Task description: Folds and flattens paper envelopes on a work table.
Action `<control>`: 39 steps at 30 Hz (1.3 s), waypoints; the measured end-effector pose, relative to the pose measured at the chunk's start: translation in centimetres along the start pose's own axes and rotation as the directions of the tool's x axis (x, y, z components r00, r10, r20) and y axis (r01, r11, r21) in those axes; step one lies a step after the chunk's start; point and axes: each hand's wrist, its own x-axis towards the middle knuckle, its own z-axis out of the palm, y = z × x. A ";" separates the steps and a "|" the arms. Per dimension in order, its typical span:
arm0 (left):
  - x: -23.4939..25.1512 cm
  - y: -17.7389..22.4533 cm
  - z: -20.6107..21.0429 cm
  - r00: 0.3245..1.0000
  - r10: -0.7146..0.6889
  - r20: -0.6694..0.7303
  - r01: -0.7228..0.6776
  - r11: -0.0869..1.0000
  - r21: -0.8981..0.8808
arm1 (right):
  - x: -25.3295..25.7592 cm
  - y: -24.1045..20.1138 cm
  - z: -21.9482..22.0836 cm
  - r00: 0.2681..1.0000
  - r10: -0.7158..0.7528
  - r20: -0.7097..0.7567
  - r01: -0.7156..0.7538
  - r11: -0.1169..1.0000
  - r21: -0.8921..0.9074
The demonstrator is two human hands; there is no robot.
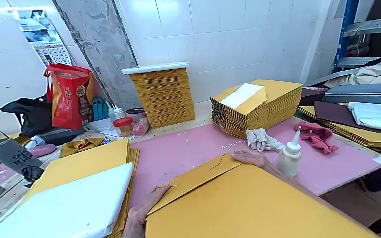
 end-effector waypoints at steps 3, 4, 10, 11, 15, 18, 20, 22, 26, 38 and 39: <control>-0.7 -0.4 0.3 0.996 0.030 0.080 -0.043 0.987 0.157 | 1.6 9.4 4.2 0.940 -0.336 -0.064 0.325 0.935 -0.140; -0.9 -0.5 0.2 0.991 0.016 0.136 -0.039 0.985 0.168 | 1.8 10.8 4.6 0.934 -0.358 0.004 0.350 0.910 -0.220; 0.0 -1.1 -1.4 0.947 -0.037 0.318 -0.022 0.983 0.181 | 2.5 10.1 2.6 0.930 -0.348 0.117 0.361 0.814 -0.455; 0.5 -1.1 -1.4 0.951 -0.019 0.307 -0.044 0.980 0.196 | 2.4 8.4 1.4 0.960 -0.218 0.175 0.275 0.854 -0.442; 2.1 -0.1 0.1 0.988 -0.047 0.150 0.007 0.968 0.252 | 3.3 2.4 -1.7 0.942 0.088 0.324 0.084 0.871 -0.484; 3.5 0.1 2.2 0.996 -0.081 -0.041 0.090 0.950 0.299 | 5.3 2.4 1.1 0.975 -0.187 0.117 0.218 0.896 -0.388; 4.3 -0.2 3.2 0.990 -0.112 -0.081 0.133 0.937 0.323 | 7.5 2.2 4.2 0.969 -0.245 0.025 0.239 0.910 -0.338; 5.1 -0.3 3.8 0.987 -0.161 -0.023 0.159 0.926 0.343 | 10.1 1.4 7.2 0.973 -0.228 0.033 0.227 0.925 -0.304; 5.3 -1.4 5.3 0.986 -0.127 0.108 0.072 0.908 0.412 | 13.9 0.1 13.4 0.928 -0.368 0.055 0.370 0.897 -0.240; 7.3 -0.4 4.9 0.849 -0.323 0.418 0.137 0.898 0.417 | 13.8 2.2 14.1 0.973 -0.186 -0.135 0.226 0.888 0.400; 8.7 0.4 5.3 0.787 -0.403 0.467 0.178 0.873 0.454 | 13.8 2.2 14.0 0.975 -0.174 -0.139 0.217 0.883 0.415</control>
